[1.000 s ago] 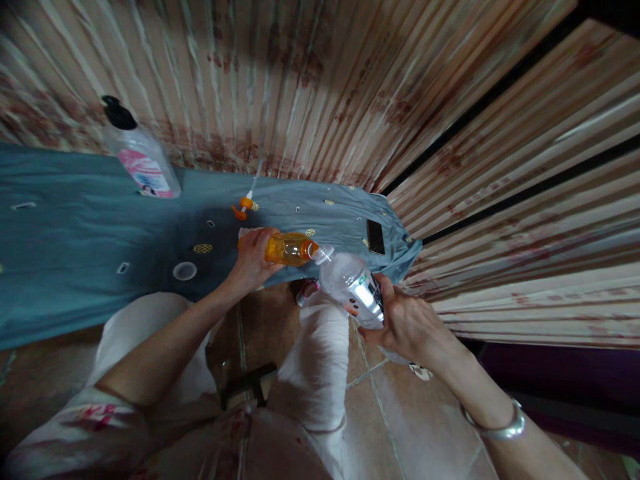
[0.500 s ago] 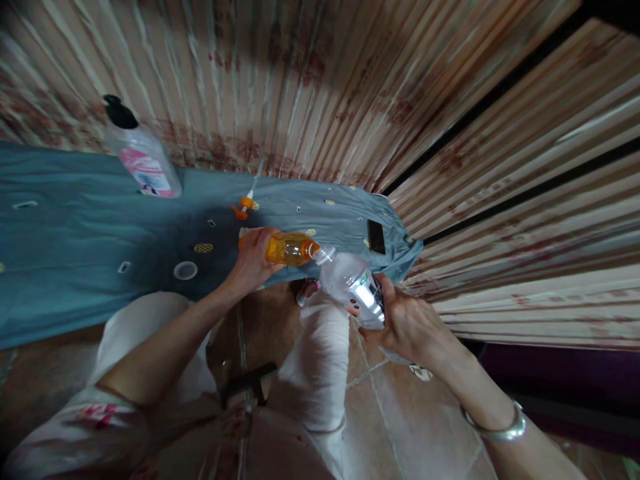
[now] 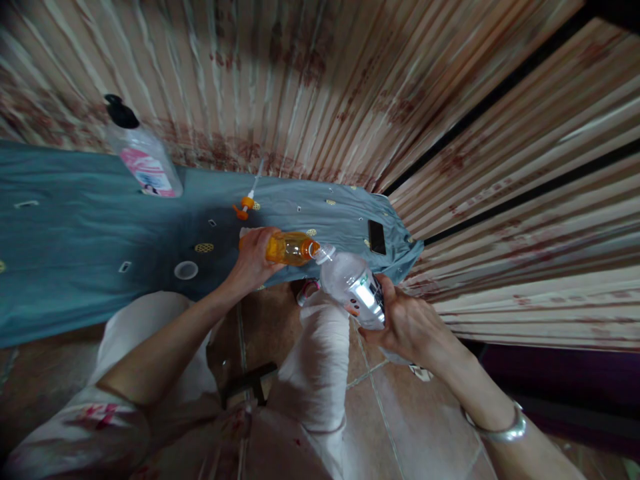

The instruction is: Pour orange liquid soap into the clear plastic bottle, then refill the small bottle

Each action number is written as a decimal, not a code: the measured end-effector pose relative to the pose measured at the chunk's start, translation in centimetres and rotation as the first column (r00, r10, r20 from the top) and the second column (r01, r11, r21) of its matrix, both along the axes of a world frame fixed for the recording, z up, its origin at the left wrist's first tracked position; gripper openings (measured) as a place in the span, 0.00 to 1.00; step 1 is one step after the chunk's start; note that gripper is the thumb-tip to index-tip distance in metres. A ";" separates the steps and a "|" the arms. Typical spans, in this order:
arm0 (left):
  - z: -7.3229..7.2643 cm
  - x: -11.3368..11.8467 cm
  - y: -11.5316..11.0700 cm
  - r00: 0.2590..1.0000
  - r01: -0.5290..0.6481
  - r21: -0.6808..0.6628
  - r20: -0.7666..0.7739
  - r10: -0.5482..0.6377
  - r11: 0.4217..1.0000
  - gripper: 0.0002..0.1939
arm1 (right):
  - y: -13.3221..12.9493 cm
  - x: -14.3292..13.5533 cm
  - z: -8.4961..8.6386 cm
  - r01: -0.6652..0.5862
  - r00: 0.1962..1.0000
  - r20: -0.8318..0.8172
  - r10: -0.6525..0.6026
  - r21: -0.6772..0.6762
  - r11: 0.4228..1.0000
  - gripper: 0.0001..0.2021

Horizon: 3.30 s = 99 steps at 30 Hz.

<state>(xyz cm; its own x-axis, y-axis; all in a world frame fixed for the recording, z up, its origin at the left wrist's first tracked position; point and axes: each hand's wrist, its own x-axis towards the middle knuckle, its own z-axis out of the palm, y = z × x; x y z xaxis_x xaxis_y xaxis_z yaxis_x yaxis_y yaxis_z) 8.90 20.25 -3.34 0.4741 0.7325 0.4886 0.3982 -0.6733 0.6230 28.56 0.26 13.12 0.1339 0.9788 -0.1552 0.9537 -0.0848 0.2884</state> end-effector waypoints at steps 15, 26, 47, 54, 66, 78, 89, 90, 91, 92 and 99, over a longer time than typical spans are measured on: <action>-0.3 0.0 0.1 1.000 0.010 0.015 -0.001 -0.010 1.000 0.33 | 0.0 0.1 0.0 0.013 1.000 -0.003 -0.013 0.001 1.000 0.37; -0.2 0.0 0.1 1.000 -0.004 0.015 0.003 0.004 1.000 0.34 | 0.2 -0.2 0.2 0.045 0.999 -0.015 -0.046 -0.036 0.998 0.37; -0.5 0.0 0.1 1.000 -0.020 0.065 0.025 0.019 0.998 0.33 | 0.3 -0.5 0.3 0.061 0.998 -0.017 -0.062 -0.044 0.997 0.37; -0.2 0.0 0.0 1.000 -0.022 0.058 0.010 0.021 0.998 0.33 | 0.4 -0.8 0.4 0.067 0.997 -0.022 -0.069 -0.070 0.995 0.36; -0.3 0.1 0.0 1.000 -0.024 0.059 0.018 0.023 0.998 0.33 | 0.4 -0.8 0.6 0.061 0.997 -0.040 -0.064 -0.064 0.996 0.37; -0.2 -0.1 0.0 1.000 -0.004 0.041 0.022 0.003 0.999 0.32 | 0.4 -0.8 0.5 0.072 0.996 -0.037 -0.075 -0.084 0.994 0.39; -0.6 0.0 0.0 0.999 -0.015 0.038 0.034 0.014 0.999 0.32 | 0.3 -0.6 0.3 0.034 0.998 -0.047 -0.037 -0.060 0.998 0.37; -0.6 0.0 0.0 0.999 -0.017 0.041 0.032 0.016 0.999 0.32 | 0.3 -0.7 0.3 0.035 0.998 -0.052 -0.038 -0.058 0.998 0.36; -0.6 0.0 0.0 0.999 -0.019 0.042 0.030 0.017 0.999 0.33 | 0.4 -0.7 0.3 0.034 0.998 -0.058 -0.037 -0.052 0.998 0.36; -0.6 0.0 0.0 0.999 -0.020 0.040 0.029 0.019 0.999 0.33 | 0.4 -0.7 0.4 0.032 0.997 -0.062 -0.035 -0.046 0.998 0.36; -0.7 0.0 0.1 0.999 -0.020 0.053 0.041 0.017 0.998 0.33 | 0.4 -0.6 0.3 0.013 0.999 -0.043 -0.015 -0.052 0.999 0.38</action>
<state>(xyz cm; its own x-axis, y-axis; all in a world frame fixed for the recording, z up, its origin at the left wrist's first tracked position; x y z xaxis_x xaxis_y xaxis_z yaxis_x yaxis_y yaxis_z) 8.92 20.32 -4.08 0.4397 0.7134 0.5457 0.3861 -0.6987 0.6023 27.97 0.63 13.42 0.1400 0.9673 -0.2117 0.9642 -0.0845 0.2515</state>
